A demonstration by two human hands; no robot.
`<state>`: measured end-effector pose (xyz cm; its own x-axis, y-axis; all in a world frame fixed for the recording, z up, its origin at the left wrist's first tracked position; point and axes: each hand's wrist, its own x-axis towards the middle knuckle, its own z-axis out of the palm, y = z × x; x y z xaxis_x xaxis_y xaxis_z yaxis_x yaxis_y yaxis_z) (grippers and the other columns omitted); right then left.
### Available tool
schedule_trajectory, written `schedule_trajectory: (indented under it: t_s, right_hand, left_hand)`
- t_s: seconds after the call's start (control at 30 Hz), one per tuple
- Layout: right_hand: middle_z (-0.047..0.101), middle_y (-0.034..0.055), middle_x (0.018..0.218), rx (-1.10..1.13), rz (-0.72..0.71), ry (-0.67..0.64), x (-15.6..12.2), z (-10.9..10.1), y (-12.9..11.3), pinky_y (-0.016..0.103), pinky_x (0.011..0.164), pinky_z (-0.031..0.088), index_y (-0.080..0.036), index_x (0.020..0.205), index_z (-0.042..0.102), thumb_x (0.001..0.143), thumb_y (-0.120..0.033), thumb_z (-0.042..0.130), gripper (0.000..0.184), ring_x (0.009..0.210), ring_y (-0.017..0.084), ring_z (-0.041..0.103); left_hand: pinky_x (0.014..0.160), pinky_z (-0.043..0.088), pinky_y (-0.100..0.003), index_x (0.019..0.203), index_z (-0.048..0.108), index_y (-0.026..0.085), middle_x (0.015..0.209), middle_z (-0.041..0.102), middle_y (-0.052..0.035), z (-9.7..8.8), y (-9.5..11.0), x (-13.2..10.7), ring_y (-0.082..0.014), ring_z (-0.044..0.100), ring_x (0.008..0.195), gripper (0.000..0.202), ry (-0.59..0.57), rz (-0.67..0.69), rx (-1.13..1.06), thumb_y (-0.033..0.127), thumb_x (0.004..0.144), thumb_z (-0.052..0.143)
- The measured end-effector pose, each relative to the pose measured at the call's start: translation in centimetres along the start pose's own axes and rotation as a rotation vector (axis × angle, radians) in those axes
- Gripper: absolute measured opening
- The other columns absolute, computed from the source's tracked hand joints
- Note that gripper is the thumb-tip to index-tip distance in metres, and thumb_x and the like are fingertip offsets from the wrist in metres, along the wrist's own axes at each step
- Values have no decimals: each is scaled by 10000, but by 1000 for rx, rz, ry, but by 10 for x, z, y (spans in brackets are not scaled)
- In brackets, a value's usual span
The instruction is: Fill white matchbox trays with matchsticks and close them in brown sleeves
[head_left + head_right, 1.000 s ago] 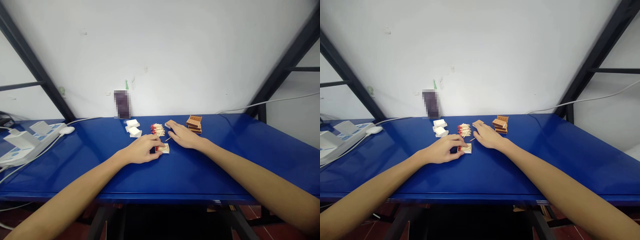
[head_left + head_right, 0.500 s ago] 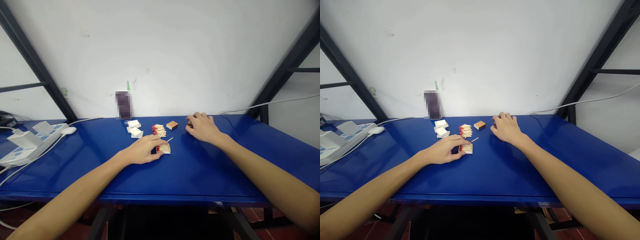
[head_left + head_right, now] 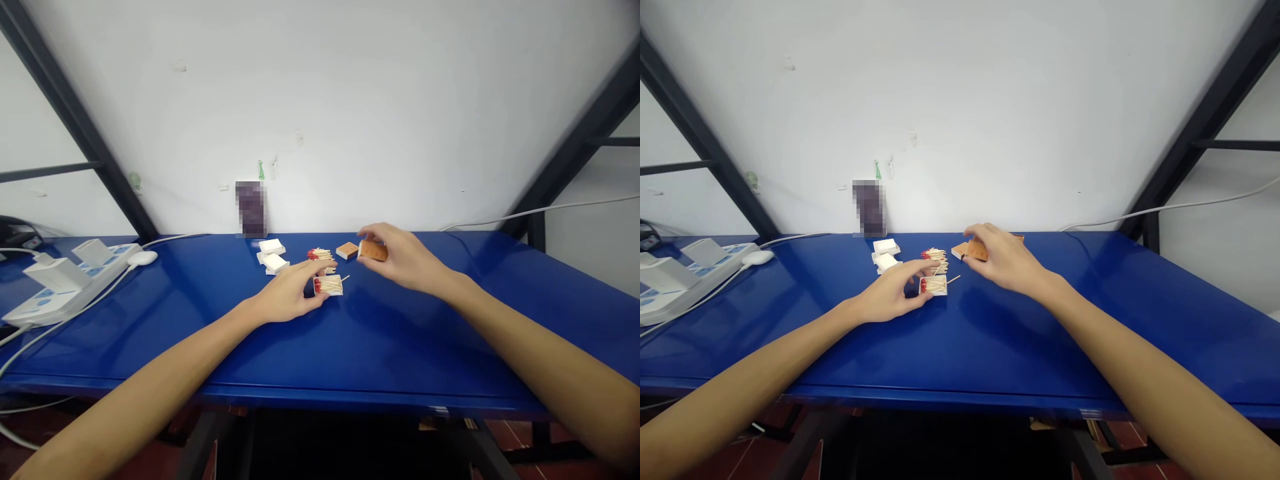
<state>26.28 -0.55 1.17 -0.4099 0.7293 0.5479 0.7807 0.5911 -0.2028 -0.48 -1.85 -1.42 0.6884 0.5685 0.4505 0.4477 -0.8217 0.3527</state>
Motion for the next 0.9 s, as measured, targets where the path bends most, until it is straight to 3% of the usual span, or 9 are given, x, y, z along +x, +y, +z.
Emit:
schedule_trajectory:
  t_s: [0.1, 0.2, 0.47, 0.67, 0.9]
  right_hand:
    - [663, 83, 1167, 106, -97, -166, -4, 1, -17, 392, 836, 506, -242, 1255, 537, 852, -335, 621, 422, 1002, 265, 639]
    - [667, 79, 1178, 160, -126, -241, -9, 11, -23, 386, 841, 513, -245, 1272, 531, 838, -333, 656, 460, 1002, 258, 654]
    - [679, 81, 1140, 225, -120, -250, -12, 27, -18, 387, 787, 538, -273, 1389, 447, 859, -437, 664, 596, 945, 256, 673]
    - [675, 72, 1142, 282, -155, -253, -12, 23, -22, 413, 858, 524, -279, 1321, 509, 846, -396, 689, 521, 995, 259, 661]
    - [684, 56, 1067, 438, -126, -232, -12, 28, -31, 370, 823, 528, -252, 1171, 592, 839, -438, 695, 394, 964, 230, 658]
  left_hand:
    - [894, 516, -365, 1381, 456, 233, 1281, 605, -83, 1, -2, 1, -214, 619, 1040, 540, 47, -10, 11, 238, 859, 597]
    - [883, 517, -364, 1363, 473, 223, 1256, 607, -89, -1, -1, 1, -217, 614, 1021, 516, 58, -22, 36, 244, 860, 591]
    - [802, 514, -339, 1392, 460, 234, 1158, 642, -76, -3, 1, 2, -204, 620, 921, 549, 18, -31, 19, 272, 863, 605]
    - [832, 518, -358, 1396, 457, 225, 1122, 659, -73, -6, 5, 1, -205, 638, 917, 560, -4, -12, -27, 297, 866, 626]
    - [856, 553, -351, 1352, 499, 240, 1207, 662, -81, -6, 5, 2, -194, 673, 955, 534, 15, -12, -201, 337, 863, 691]
